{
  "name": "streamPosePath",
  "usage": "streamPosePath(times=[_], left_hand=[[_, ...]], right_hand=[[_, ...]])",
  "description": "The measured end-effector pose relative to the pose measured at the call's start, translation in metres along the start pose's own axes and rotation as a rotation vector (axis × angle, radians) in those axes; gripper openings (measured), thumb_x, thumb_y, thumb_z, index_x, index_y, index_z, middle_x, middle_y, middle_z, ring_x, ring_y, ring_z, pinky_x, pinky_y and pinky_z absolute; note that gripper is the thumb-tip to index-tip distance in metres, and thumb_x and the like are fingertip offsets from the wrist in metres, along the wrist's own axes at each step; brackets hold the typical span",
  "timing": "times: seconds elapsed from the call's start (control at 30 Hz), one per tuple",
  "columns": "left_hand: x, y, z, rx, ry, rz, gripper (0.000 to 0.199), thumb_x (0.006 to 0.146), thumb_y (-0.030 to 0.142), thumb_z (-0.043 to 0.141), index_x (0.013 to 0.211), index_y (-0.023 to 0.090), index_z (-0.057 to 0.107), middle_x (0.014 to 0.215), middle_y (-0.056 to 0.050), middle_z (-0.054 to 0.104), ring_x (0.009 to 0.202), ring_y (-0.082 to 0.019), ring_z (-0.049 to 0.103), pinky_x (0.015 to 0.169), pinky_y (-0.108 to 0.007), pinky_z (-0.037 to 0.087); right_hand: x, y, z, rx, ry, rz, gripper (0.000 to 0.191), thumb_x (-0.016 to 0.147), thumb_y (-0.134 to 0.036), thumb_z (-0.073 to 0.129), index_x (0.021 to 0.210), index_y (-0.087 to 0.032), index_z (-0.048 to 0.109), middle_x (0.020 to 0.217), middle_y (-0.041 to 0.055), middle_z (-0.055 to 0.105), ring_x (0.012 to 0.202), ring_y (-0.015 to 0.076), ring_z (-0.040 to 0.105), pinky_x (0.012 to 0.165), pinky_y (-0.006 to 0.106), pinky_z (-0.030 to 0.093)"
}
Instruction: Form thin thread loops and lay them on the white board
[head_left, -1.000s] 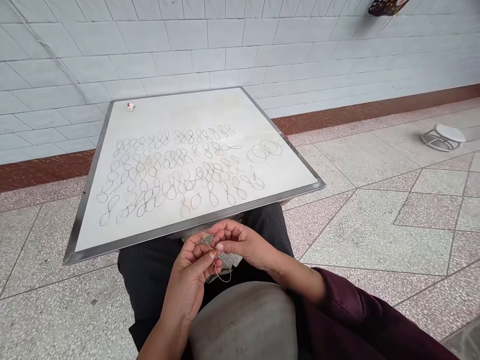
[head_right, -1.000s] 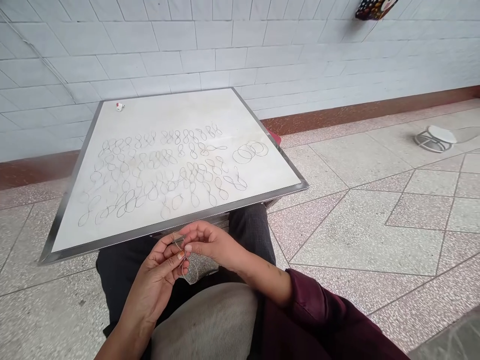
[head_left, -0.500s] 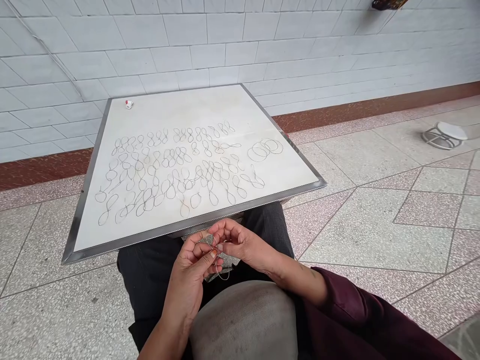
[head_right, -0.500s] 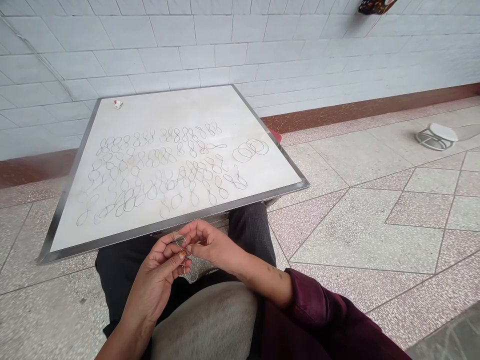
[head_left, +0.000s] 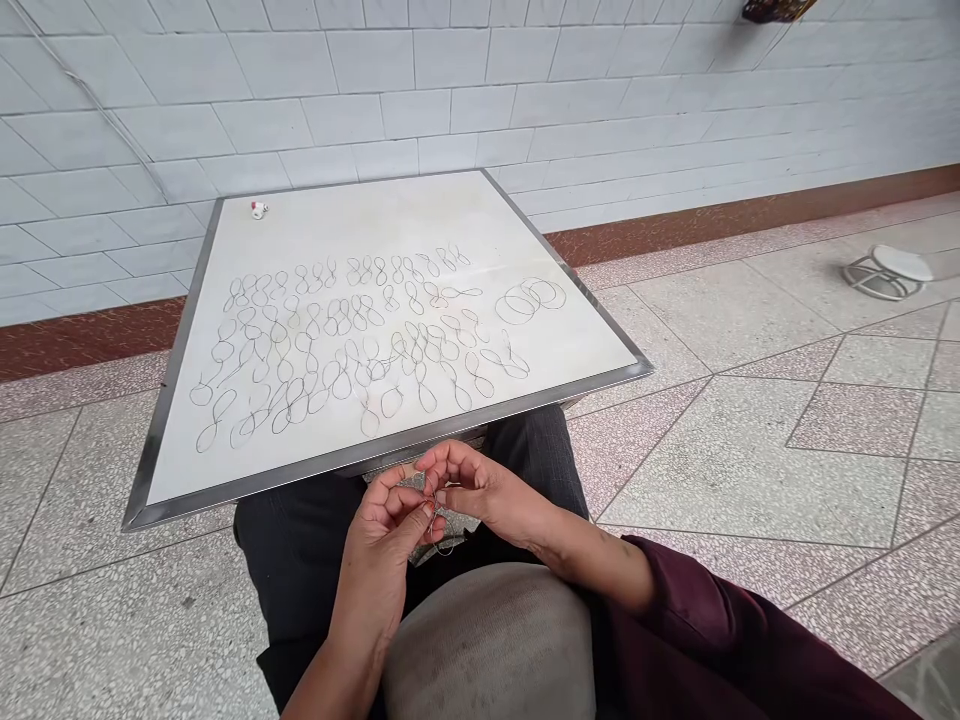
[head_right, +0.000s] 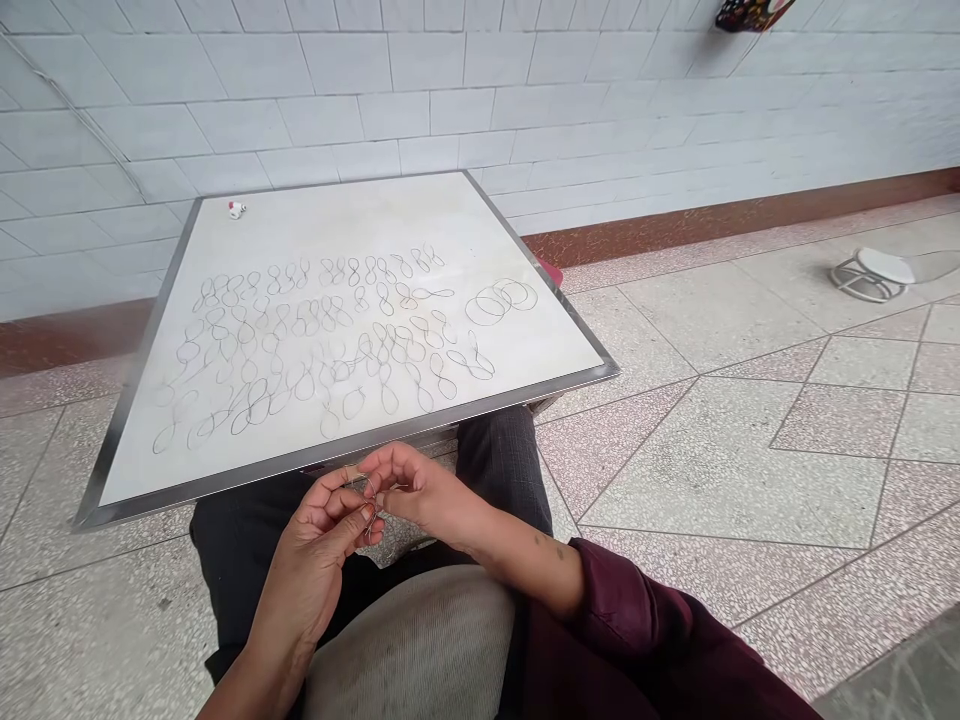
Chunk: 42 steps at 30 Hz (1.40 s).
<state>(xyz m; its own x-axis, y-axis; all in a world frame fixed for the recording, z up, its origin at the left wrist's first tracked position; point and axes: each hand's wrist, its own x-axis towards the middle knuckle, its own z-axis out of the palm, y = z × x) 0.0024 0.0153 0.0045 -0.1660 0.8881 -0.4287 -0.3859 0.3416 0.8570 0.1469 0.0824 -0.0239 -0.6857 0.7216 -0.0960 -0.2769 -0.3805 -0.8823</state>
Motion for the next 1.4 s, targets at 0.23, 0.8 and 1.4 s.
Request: streamPosePath(times=[0.23, 0.8, 1.4], left_hand=[[0.002, -0.002, 0.000, -0.064, -0.002, -0.034, 0.046, 0.068, 0.026, 0.084, 0.110, 0.020, 0.067, 0.076, 0.001, 0.067, 0.067, -0.015, 0.064, 0.068, -0.029, 0.054], [0.004, -0.004, -0.004, -0.017, 0.026, 0.013, 0.057, 0.070, 0.031, 0.083, 0.121, 0.021, 0.058, 0.072, 0.003, 0.066, 0.067, -0.014, 0.061, 0.071, -0.029, 0.050], [0.011, -0.010, -0.013, -0.081, 0.004, -0.026, 0.060, 0.071, 0.025, 0.085, 0.124, 0.019, 0.058, 0.087, -0.002, 0.068, 0.079, -0.014, 0.065, 0.083, -0.031, 0.052]], right_hand=[[0.001, 0.001, 0.000, 0.005, -0.018, -0.017, 0.029, 0.085, -0.027, 0.073, 0.109, -0.021, 0.058, 0.091, -0.0011, 0.059, 0.076, 0.0102, 0.058, 0.072, 0.026, 0.051], [0.005, 0.010, -0.005, -0.016, -0.064, 0.047, 0.037, 0.080, -0.039, 0.081, 0.104, -0.018, 0.063, 0.084, -0.0018, 0.066, 0.075, 0.0120, 0.065, 0.080, 0.032, 0.052], [0.010, 0.009, -0.005, -0.086, 0.077, 0.059, 0.039, 0.071, -0.048, 0.084, 0.081, -0.016, 0.064, 0.073, -0.0025, 0.065, 0.067, 0.0117, 0.061, 0.071, 0.028, 0.047]])
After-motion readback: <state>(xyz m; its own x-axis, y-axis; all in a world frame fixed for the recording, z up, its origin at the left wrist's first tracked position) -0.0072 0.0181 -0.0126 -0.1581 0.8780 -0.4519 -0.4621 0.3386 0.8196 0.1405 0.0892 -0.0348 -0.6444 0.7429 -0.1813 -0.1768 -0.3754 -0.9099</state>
